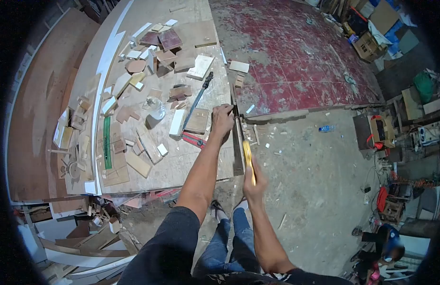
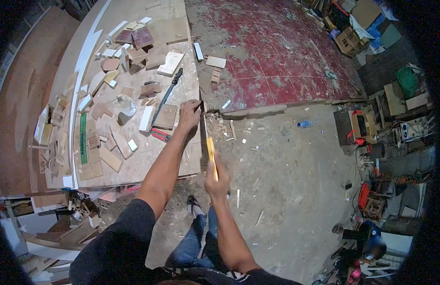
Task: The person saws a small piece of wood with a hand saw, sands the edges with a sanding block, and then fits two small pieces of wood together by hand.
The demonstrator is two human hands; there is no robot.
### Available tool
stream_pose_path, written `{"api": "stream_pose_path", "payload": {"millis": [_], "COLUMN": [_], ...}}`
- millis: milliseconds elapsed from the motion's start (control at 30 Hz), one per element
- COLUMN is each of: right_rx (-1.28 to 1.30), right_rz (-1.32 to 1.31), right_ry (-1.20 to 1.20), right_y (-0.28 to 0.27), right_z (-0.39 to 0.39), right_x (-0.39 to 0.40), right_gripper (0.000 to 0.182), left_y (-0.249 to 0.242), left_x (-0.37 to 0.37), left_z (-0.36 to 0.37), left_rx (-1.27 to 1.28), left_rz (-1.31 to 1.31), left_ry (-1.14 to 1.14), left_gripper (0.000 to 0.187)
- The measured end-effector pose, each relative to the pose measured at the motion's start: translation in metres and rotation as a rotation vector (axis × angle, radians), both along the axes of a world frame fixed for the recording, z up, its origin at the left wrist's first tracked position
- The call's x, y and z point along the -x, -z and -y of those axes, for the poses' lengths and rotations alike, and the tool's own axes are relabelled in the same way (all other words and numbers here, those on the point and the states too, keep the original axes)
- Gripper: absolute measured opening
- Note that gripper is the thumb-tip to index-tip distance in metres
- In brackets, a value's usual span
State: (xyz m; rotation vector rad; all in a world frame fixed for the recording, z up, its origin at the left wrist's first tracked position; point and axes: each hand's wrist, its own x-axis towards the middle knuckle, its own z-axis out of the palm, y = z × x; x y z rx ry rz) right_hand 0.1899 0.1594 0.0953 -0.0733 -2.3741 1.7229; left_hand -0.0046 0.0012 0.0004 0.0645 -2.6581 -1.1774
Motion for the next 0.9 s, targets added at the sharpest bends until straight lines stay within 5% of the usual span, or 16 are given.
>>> {"api": "stream_pose_path", "payload": {"millis": [200, 367, 400, 467, 533, 700, 900], "right_rx": [-0.08, -0.056, -0.134, -0.147, -0.16, 0.06, 0.085], "right_rz": [-0.193, -0.048, -0.116, 0.204, -0.114, 0.085, 0.068], "right_ry": [0.004, 0.007, 0.008, -0.057, 0.023, 0.164, 0.071], "right_y": [0.025, 0.002, 0.021, 0.028, 0.029, -0.05, -0.045], "right_z": [0.0, 0.014, 0.01, -0.01, -0.027, -0.068, -0.073], "right_x": [-0.009, 0.031, 0.022, -0.041, -0.095, -0.118, -0.082], "right_gripper": [0.036, 0.035, 0.035, 0.037, 0.039, 0.043, 0.054], "left_y": [-0.004, 0.002, 0.003, 0.0, -0.005, -0.014, -0.021], "left_x": [0.004, 0.002, 0.003, -0.003, -0.007, -0.01, -0.012], "left_z": [0.001, 0.0, 0.0, -0.001, -0.002, 0.001, 0.007], "left_rx": [-0.04, 0.005, 0.003, 0.012, -0.004, 0.048, 0.133], "left_rz": [-0.009, -0.058, -0.08, -0.064, -0.034, 0.006, -0.04], "left_ry": [-0.037, -0.007, -0.012, 0.003, 0.009, 0.062, 0.196], "left_gripper": [0.034, 0.032, 0.032, 0.033, 0.034, 0.038, 0.043]}}
